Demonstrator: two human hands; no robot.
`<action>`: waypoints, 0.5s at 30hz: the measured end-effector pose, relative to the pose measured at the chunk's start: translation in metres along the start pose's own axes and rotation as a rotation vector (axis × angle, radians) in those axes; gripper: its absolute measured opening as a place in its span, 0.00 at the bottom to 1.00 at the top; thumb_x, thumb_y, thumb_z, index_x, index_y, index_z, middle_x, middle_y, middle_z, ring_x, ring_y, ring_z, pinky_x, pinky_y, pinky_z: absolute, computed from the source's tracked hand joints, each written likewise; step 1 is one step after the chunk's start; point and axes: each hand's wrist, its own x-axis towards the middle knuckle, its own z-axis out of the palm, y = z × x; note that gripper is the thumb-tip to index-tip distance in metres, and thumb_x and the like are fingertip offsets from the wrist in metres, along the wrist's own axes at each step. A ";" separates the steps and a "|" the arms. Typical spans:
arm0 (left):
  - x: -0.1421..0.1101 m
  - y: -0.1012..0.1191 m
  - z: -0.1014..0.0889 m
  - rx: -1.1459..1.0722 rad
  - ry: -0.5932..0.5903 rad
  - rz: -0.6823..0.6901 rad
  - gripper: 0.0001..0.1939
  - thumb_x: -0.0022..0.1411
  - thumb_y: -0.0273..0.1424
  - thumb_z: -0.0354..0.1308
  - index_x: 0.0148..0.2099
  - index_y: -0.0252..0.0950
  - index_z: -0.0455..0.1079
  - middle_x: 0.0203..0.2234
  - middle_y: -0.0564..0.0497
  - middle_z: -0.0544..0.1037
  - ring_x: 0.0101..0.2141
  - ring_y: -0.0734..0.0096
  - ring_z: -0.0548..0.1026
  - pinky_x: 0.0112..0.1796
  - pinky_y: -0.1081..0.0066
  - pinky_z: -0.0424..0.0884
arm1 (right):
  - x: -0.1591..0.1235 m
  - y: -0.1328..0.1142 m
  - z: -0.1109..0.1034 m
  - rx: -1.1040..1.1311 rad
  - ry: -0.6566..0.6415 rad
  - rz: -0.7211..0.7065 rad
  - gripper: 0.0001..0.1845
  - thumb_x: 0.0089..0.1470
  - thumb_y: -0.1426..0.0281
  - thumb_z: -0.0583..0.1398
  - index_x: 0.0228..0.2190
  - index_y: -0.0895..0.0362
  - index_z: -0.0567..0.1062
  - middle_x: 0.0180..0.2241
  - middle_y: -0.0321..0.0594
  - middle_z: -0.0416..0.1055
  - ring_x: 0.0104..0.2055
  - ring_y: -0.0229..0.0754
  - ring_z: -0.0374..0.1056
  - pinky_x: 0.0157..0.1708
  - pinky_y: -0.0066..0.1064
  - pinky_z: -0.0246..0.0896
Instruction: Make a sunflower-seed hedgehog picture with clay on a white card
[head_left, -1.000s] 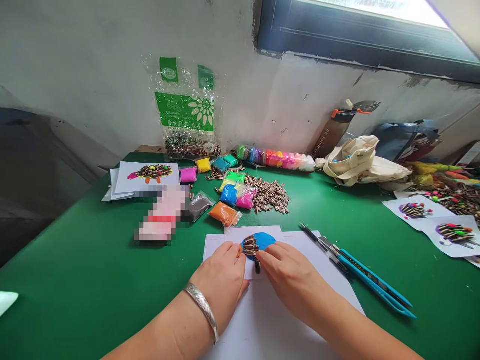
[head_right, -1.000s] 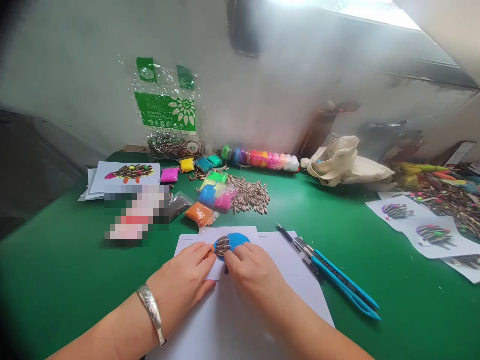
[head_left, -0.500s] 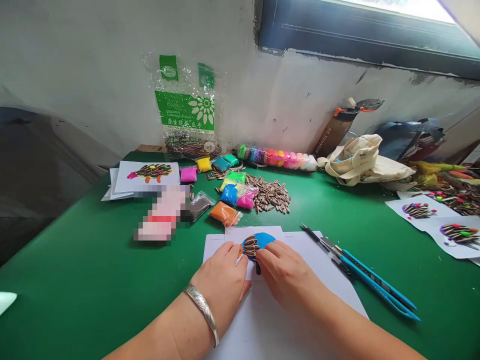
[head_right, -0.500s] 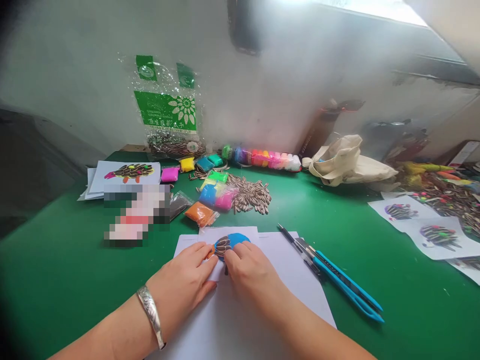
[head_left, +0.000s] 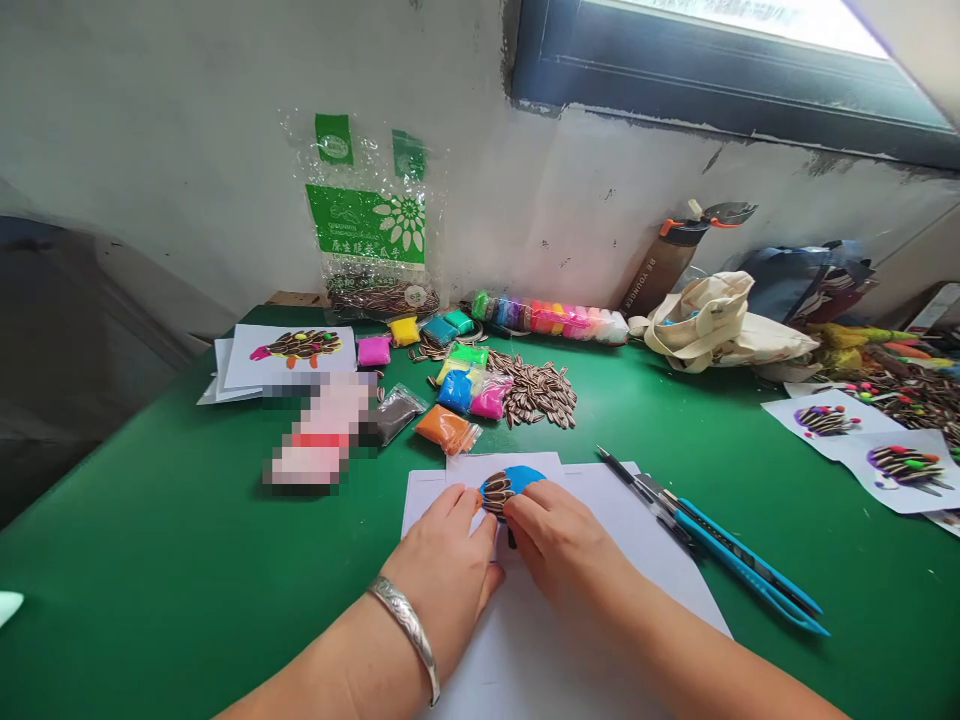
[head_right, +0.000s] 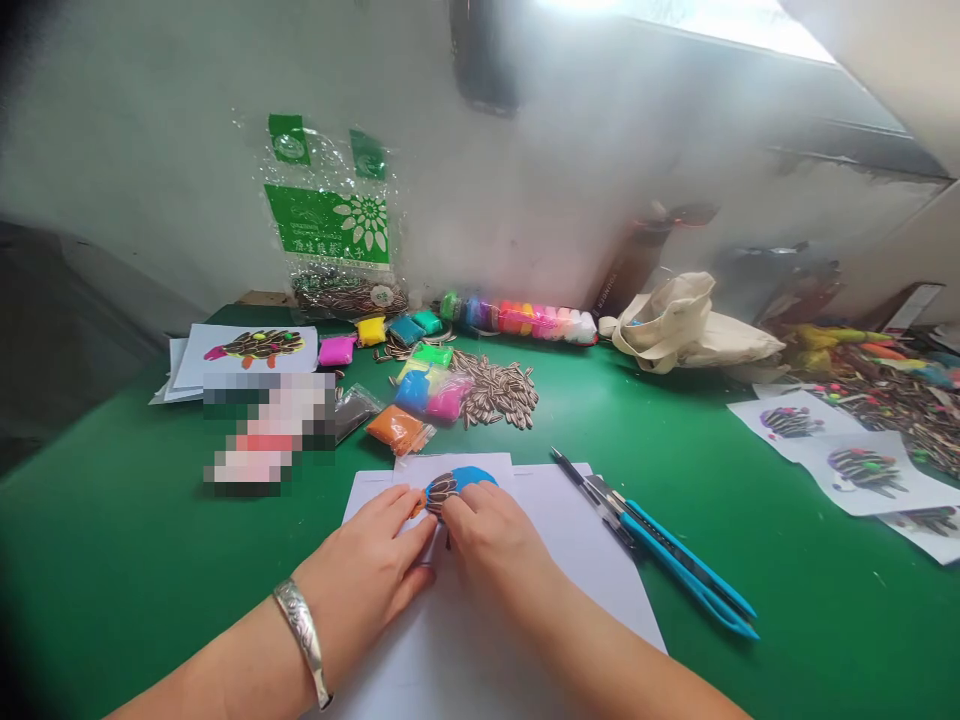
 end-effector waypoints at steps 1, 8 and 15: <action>0.000 0.000 0.000 0.011 -0.001 0.006 0.17 0.60 0.28 0.56 0.51 0.30 0.70 0.51 0.37 0.70 0.55 0.51 0.63 0.55 0.56 0.63 | 0.000 0.001 -0.002 0.008 -0.012 0.029 0.10 0.55 0.78 0.51 0.29 0.58 0.71 0.27 0.40 0.67 0.29 0.40 0.62 0.28 0.29 0.58; -0.001 -0.002 0.004 0.037 0.044 0.037 0.17 0.58 0.31 0.59 0.50 0.32 0.70 0.50 0.38 0.70 0.54 0.50 0.64 0.53 0.54 0.65 | -0.002 0.006 -0.016 -0.040 -0.098 0.152 0.12 0.56 0.76 0.52 0.26 0.57 0.72 0.26 0.40 0.67 0.30 0.39 0.62 0.30 0.28 0.55; 0.000 -0.003 0.007 0.035 0.078 0.059 0.19 0.57 0.30 0.60 0.52 0.31 0.69 0.50 0.36 0.70 0.54 0.47 0.65 0.52 0.51 0.66 | -0.001 0.009 -0.007 -0.082 -0.076 0.121 0.13 0.55 0.76 0.51 0.23 0.57 0.71 0.24 0.39 0.66 0.28 0.39 0.60 0.28 0.28 0.50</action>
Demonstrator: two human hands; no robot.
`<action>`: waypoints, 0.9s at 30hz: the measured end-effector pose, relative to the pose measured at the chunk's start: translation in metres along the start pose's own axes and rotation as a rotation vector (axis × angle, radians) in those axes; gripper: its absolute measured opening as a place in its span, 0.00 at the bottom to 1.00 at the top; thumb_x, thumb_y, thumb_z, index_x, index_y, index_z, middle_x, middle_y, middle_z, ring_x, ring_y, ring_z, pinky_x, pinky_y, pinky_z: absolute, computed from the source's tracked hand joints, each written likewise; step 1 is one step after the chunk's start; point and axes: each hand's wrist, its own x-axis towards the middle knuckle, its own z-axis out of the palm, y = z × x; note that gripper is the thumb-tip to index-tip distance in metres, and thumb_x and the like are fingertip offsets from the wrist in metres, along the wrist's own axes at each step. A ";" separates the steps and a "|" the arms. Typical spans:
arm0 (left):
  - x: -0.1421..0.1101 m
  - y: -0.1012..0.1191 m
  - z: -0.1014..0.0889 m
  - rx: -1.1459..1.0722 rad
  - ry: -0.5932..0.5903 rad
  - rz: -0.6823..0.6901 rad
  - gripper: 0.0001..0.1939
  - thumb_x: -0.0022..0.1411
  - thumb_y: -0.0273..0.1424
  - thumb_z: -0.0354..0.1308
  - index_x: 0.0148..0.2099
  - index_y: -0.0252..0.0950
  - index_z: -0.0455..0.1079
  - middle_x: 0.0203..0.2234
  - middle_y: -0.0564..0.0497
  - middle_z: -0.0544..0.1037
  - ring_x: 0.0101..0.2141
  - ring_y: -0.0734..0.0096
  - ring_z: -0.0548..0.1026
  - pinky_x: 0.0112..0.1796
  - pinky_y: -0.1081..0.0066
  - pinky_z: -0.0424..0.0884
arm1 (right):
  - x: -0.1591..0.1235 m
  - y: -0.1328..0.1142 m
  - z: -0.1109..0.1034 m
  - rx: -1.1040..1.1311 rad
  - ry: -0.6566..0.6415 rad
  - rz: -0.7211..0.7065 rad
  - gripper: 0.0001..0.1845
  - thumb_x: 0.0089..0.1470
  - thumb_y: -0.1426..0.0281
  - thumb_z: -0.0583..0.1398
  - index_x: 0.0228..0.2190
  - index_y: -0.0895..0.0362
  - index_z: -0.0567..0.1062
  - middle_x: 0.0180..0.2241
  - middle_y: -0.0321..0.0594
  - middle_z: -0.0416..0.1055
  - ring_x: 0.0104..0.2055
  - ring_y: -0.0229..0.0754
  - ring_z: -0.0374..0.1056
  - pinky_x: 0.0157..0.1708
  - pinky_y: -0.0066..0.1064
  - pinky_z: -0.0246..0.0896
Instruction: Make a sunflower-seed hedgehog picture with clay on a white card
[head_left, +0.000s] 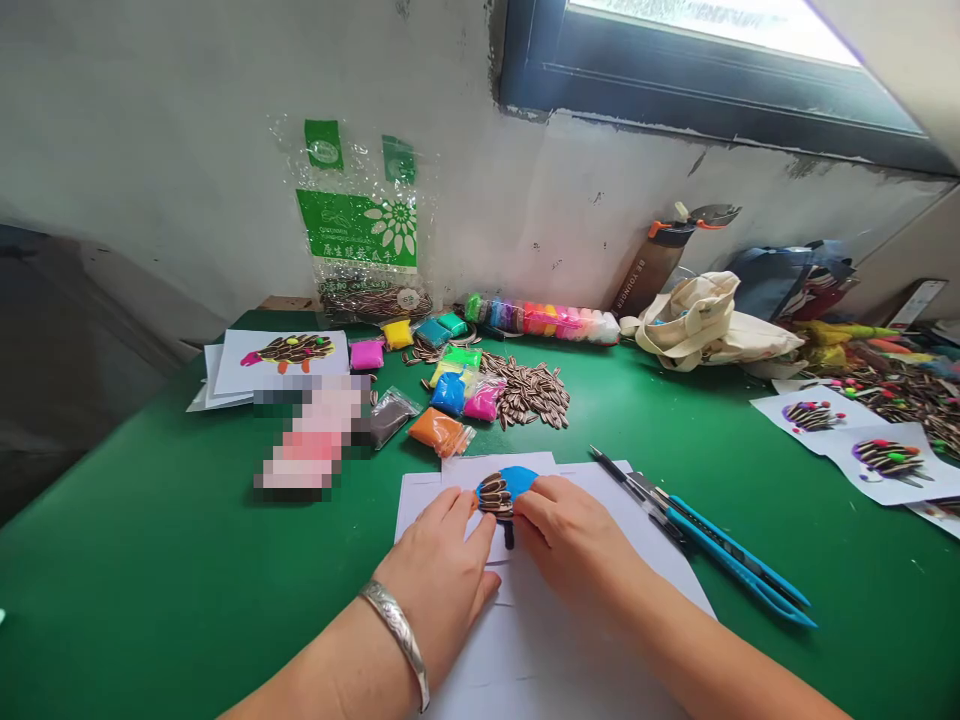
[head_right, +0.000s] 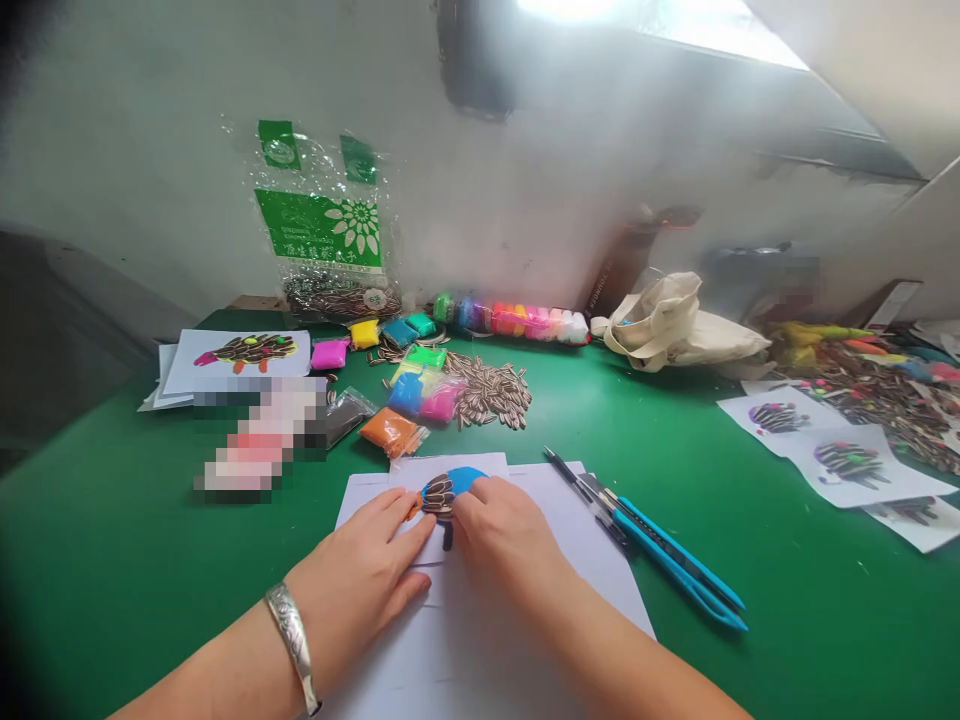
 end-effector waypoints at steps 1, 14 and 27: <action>0.000 0.000 0.000 0.004 -0.003 -0.001 0.19 0.57 0.31 0.60 0.52 0.31 0.70 0.51 0.35 0.70 0.54 0.47 0.65 0.53 0.51 0.65 | 0.000 0.000 0.000 -0.003 -0.002 -0.003 0.13 0.56 0.76 0.52 0.23 0.58 0.71 0.24 0.39 0.66 0.28 0.39 0.60 0.27 0.28 0.49; -0.001 -0.001 -0.004 0.005 -0.041 -0.005 0.20 0.57 0.30 0.59 0.52 0.31 0.69 0.52 0.36 0.69 0.55 0.48 0.64 0.52 0.52 0.66 | 0.001 0.002 -0.005 0.051 -0.048 0.025 0.11 0.56 0.76 0.54 0.25 0.57 0.73 0.25 0.38 0.68 0.29 0.38 0.61 0.28 0.27 0.49; 0.000 0.000 -0.005 -0.007 -0.077 -0.034 0.19 0.57 0.28 0.58 0.52 0.31 0.68 0.52 0.37 0.68 0.55 0.48 0.64 0.52 0.52 0.65 | 0.005 0.003 -0.020 0.087 -0.063 0.135 0.12 0.55 0.77 0.56 0.21 0.58 0.72 0.23 0.36 0.65 0.28 0.36 0.60 0.28 0.25 0.48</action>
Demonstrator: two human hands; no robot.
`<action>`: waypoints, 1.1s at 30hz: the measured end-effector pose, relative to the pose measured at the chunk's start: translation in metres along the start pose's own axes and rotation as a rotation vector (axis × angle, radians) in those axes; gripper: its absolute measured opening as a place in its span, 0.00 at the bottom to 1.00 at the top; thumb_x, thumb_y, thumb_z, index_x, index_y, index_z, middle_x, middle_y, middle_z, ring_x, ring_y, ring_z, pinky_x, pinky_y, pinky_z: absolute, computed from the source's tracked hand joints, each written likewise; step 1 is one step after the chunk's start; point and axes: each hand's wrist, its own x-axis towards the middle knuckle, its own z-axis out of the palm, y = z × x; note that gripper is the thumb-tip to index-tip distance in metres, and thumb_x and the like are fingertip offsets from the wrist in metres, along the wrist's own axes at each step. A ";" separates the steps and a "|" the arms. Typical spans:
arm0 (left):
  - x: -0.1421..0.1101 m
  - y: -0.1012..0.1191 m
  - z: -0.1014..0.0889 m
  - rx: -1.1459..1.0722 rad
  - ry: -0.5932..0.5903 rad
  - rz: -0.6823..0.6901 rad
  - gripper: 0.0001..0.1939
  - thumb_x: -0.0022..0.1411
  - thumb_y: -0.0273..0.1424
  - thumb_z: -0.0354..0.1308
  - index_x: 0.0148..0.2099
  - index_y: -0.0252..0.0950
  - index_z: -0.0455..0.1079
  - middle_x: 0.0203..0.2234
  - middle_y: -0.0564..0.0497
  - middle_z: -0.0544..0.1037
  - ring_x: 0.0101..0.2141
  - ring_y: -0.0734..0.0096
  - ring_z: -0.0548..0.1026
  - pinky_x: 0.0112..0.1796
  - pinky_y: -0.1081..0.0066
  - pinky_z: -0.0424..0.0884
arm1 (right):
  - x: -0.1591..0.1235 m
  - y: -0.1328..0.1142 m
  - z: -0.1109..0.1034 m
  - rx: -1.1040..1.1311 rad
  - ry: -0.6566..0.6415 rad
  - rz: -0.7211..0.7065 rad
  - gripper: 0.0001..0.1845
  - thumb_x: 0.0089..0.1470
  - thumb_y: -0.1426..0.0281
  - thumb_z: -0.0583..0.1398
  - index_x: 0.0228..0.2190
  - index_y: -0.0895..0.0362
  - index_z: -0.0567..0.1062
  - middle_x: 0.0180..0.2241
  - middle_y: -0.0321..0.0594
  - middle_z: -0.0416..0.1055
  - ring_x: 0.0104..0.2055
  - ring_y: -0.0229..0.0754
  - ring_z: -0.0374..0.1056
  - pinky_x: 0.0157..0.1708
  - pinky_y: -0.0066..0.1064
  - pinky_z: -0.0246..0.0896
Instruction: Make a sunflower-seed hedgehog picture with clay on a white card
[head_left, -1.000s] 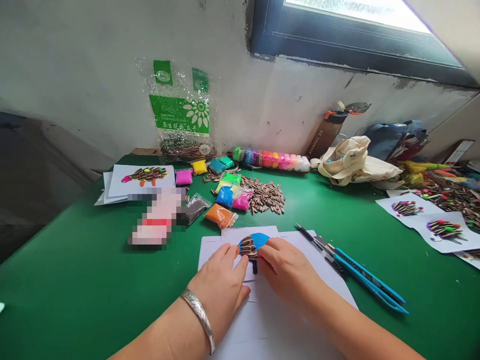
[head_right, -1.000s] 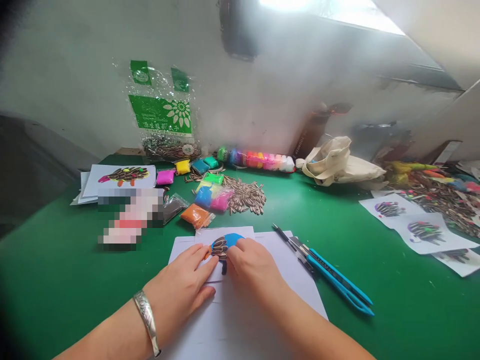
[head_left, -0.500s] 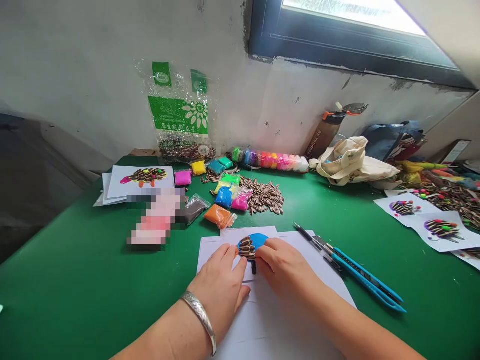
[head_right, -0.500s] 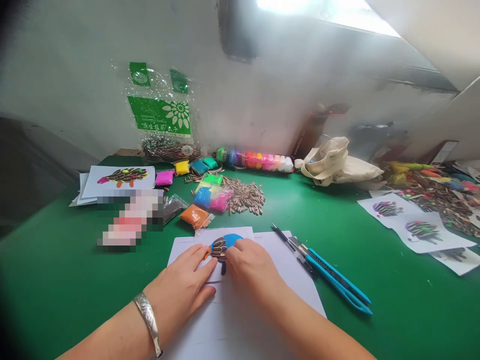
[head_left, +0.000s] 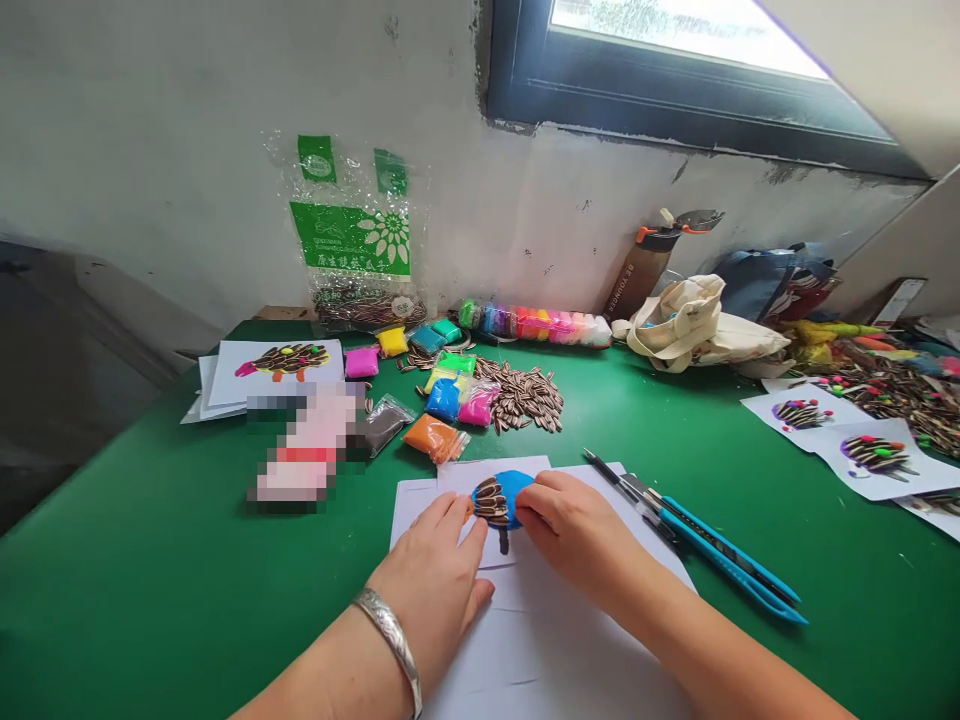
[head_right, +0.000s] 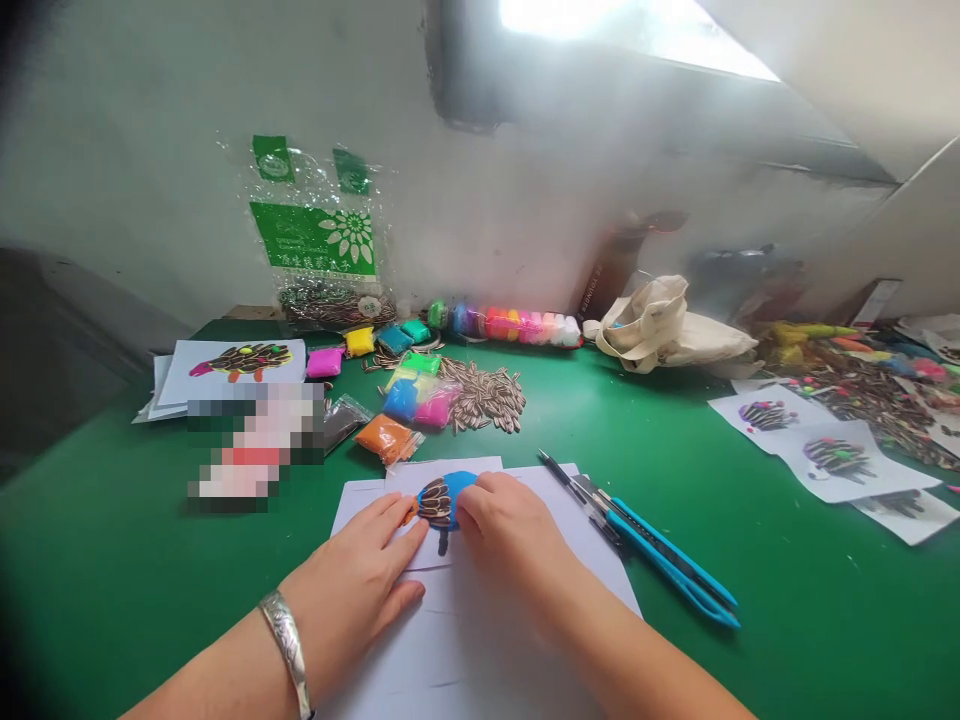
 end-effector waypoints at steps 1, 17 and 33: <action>-0.001 0.000 -0.001 -0.008 -0.012 0.004 0.19 0.57 0.28 0.58 0.52 0.32 0.68 0.52 0.37 0.68 0.54 0.48 0.64 0.52 0.52 0.66 | 0.000 0.001 -0.001 0.004 0.004 0.013 0.12 0.55 0.77 0.56 0.22 0.58 0.73 0.23 0.36 0.65 0.28 0.36 0.60 0.28 0.25 0.48; -0.005 -0.010 -0.011 -0.005 0.034 0.026 0.17 0.55 0.28 0.61 0.49 0.34 0.69 0.43 0.42 0.74 0.45 0.55 0.71 0.46 0.56 0.70 | 0.069 0.028 -0.020 -0.151 0.087 0.024 0.13 0.57 0.76 0.52 0.31 0.56 0.77 0.31 0.39 0.71 0.35 0.37 0.65 0.35 0.25 0.54; -0.003 -0.016 -0.009 -0.025 0.097 0.050 0.13 0.57 0.28 0.58 0.46 0.37 0.69 0.39 0.47 0.76 0.42 0.59 0.73 0.44 0.60 0.70 | 0.090 0.024 0.011 -0.362 0.051 -0.183 0.12 0.57 0.77 0.51 0.30 0.58 0.74 0.33 0.45 0.69 0.36 0.43 0.63 0.35 0.30 0.53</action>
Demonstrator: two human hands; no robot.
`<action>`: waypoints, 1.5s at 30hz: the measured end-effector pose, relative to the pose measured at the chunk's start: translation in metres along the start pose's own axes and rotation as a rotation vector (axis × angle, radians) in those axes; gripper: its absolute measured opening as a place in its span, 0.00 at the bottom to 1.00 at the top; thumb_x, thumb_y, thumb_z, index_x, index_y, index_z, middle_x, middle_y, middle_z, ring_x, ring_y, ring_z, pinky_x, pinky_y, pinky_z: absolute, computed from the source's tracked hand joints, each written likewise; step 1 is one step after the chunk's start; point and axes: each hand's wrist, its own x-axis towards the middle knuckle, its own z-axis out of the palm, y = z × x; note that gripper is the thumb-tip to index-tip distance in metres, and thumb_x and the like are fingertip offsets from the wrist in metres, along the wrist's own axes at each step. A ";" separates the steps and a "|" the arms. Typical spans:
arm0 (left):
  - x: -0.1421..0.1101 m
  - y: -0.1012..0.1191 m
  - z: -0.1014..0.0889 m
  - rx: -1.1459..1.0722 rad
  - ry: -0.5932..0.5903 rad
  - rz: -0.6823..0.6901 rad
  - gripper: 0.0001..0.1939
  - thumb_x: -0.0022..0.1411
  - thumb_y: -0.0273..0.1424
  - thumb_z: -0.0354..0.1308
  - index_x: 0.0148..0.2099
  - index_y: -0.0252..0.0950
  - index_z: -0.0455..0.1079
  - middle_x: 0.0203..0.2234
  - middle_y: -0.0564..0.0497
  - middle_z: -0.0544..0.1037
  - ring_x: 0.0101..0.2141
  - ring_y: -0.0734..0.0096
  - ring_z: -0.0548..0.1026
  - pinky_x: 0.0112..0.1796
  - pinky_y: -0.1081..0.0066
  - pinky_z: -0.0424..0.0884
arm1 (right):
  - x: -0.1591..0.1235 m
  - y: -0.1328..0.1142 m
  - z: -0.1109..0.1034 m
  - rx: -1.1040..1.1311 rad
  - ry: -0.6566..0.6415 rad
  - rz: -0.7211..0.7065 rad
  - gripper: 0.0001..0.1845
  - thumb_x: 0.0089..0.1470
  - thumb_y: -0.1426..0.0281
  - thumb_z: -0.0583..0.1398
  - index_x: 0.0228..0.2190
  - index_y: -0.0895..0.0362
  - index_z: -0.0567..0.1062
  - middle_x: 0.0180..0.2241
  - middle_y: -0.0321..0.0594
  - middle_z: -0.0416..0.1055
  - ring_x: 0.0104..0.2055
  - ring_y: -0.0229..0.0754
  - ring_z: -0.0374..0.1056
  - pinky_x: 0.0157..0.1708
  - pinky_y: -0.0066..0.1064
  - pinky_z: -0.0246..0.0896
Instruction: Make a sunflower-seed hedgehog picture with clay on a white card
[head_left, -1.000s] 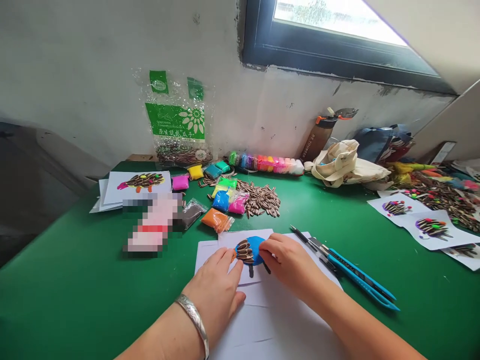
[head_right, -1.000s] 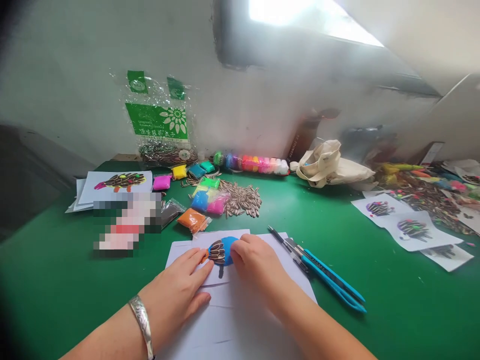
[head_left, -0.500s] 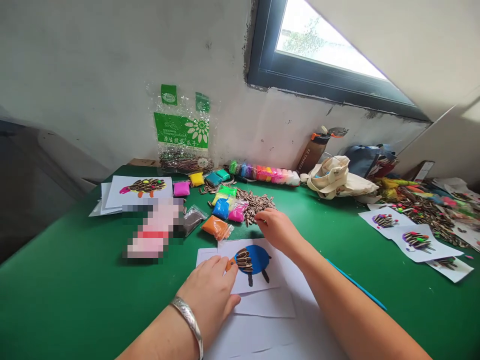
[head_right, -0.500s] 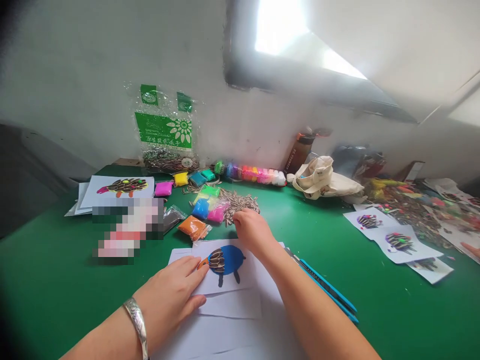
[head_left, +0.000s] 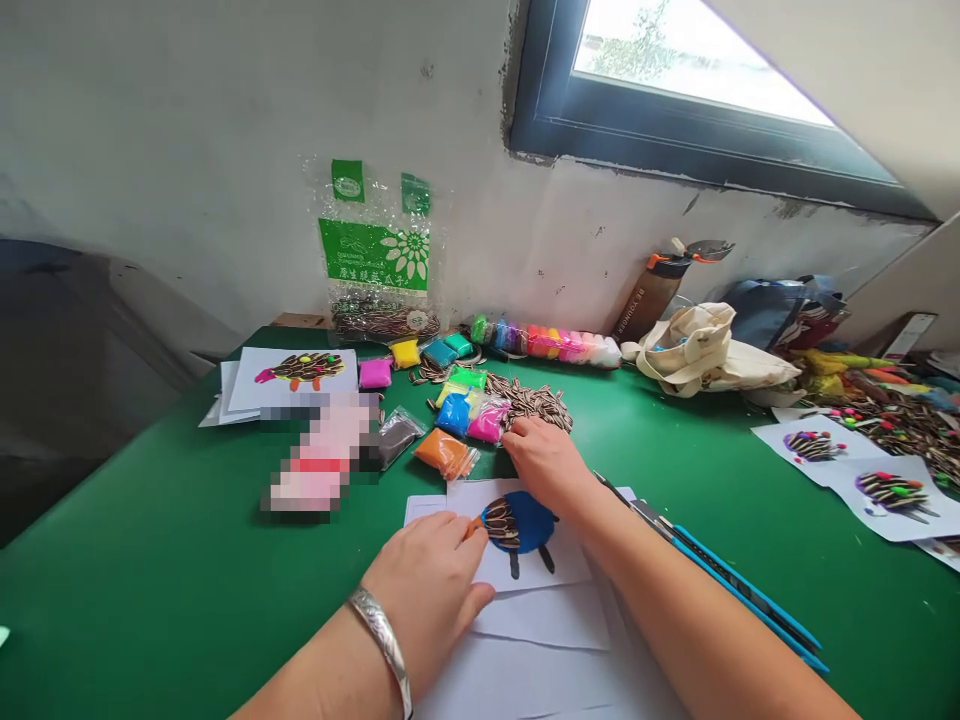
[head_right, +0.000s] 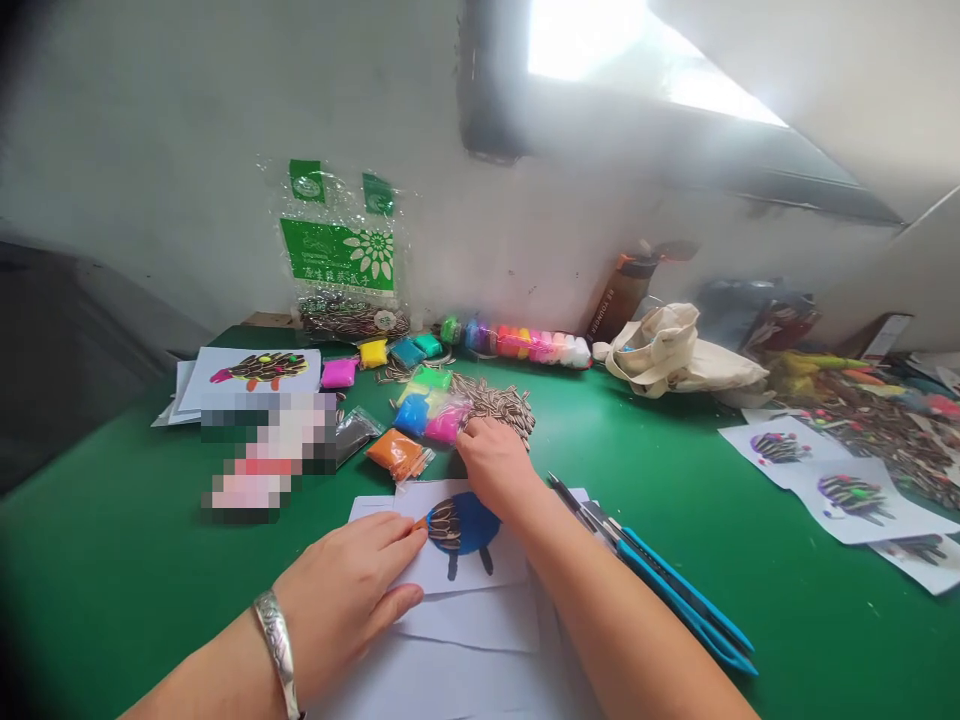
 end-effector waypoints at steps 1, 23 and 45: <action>0.000 0.000 0.000 -0.011 0.005 0.006 0.12 0.57 0.28 0.58 0.46 0.37 0.69 0.39 0.47 0.76 0.42 0.59 0.73 0.44 0.61 0.71 | 0.001 -0.002 0.000 0.002 0.004 0.008 0.11 0.57 0.77 0.51 0.31 0.58 0.74 0.34 0.46 0.69 0.37 0.43 0.63 0.36 0.30 0.53; 0.017 -0.013 0.022 -0.040 0.271 0.113 0.19 0.62 0.32 0.54 0.55 0.35 0.66 0.51 0.43 0.73 0.54 0.54 0.67 0.53 0.54 0.66 | -0.057 -0.012 -0.018 0.732 0.132 0.168 0.10 0.51 0.80 0.55 0.27 0.57 0.74 0.26 0.33 0.69 0.29 0.34 0.63 0.29 0.24 0.54; 0.023 -0.012 0.024 -0.016 0.201 0.124 0.20 0.62 0.34 0.55 0.55 0.32 0.66 0.51 0.42 0.72 0.55 0.49 0.64 0.54 0.48 0.63 | -0.057 -0.014 -0.019 0.610 0.044 0.090 0.13 0.48 0.84 0.57 0.28 0.57 0.77 0.26 0.35 0.68 0.31 0.36 0.62 0.31 0.24 0.53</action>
